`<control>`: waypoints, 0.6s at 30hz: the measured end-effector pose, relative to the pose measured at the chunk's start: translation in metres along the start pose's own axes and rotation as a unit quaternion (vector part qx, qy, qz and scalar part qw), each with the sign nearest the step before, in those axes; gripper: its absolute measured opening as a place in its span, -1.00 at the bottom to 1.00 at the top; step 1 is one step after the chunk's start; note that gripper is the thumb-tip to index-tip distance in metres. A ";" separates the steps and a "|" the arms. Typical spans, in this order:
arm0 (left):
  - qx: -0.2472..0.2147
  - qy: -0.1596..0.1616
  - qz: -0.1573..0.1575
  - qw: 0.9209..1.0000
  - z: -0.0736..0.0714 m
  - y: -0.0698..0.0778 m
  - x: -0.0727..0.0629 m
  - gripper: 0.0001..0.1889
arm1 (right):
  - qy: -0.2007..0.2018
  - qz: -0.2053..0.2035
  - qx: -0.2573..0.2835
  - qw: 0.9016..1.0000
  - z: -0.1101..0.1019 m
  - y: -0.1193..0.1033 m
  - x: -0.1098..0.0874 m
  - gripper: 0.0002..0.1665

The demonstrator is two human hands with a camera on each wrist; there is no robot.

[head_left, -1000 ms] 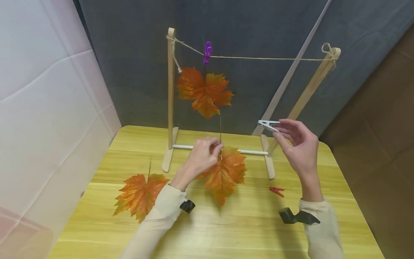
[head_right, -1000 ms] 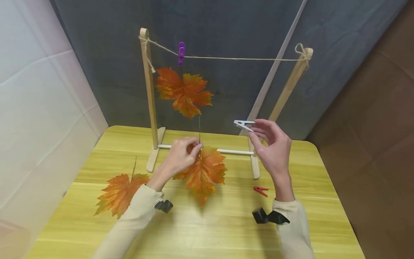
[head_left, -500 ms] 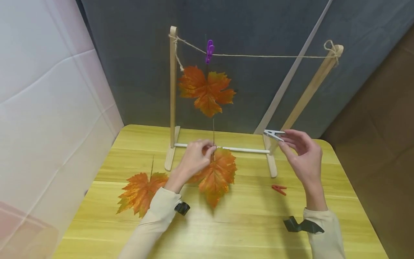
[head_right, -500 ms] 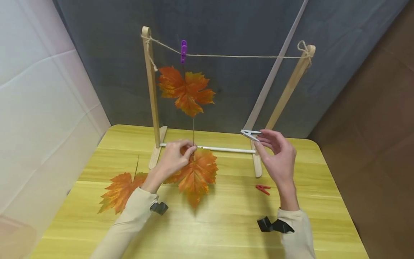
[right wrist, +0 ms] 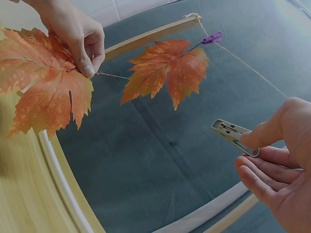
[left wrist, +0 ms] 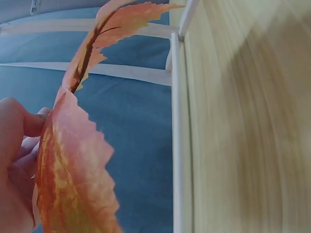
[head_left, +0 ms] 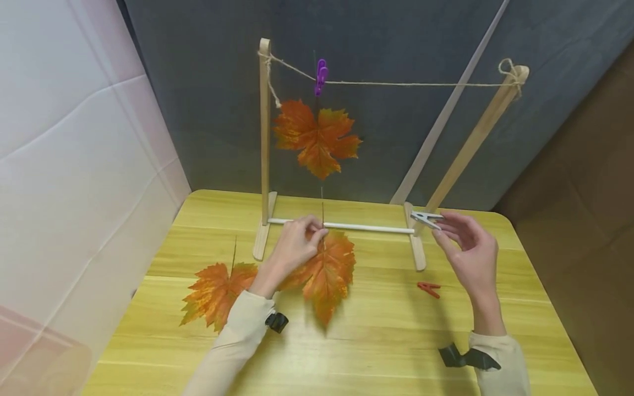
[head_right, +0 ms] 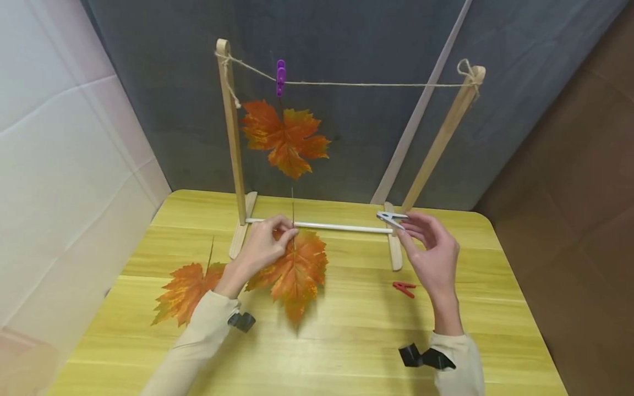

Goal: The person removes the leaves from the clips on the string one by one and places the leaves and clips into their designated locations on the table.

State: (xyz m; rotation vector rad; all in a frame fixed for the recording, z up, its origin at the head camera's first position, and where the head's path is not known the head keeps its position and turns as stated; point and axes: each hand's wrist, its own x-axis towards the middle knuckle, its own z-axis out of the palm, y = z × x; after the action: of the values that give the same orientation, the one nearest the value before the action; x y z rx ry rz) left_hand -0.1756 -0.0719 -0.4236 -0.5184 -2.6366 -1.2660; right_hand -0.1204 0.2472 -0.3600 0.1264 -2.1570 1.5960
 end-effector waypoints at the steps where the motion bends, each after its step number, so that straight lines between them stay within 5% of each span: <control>1: -0.002 0.000 -0.003 1.000 0.000 -0.001 -0.001 -0.91 | 0.000 0.003 -0.003 1.000 -0.001 0.001 -0.001 -0.62; 18: 0.009 -0.023 -0.043 0.999 0.005 -0.013 -0.012 -0.91 | -0.005 0.043 -0.016 0.999 -0.005 0.015 -0.021 -0.61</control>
State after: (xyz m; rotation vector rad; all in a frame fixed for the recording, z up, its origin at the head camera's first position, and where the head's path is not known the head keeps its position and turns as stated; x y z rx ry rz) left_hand -0.1692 -0.0787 -0.4398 -0.4418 -2.7336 -1.2680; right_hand -0.1053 0.2528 -0.3804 0.0327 -2.2230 1.6094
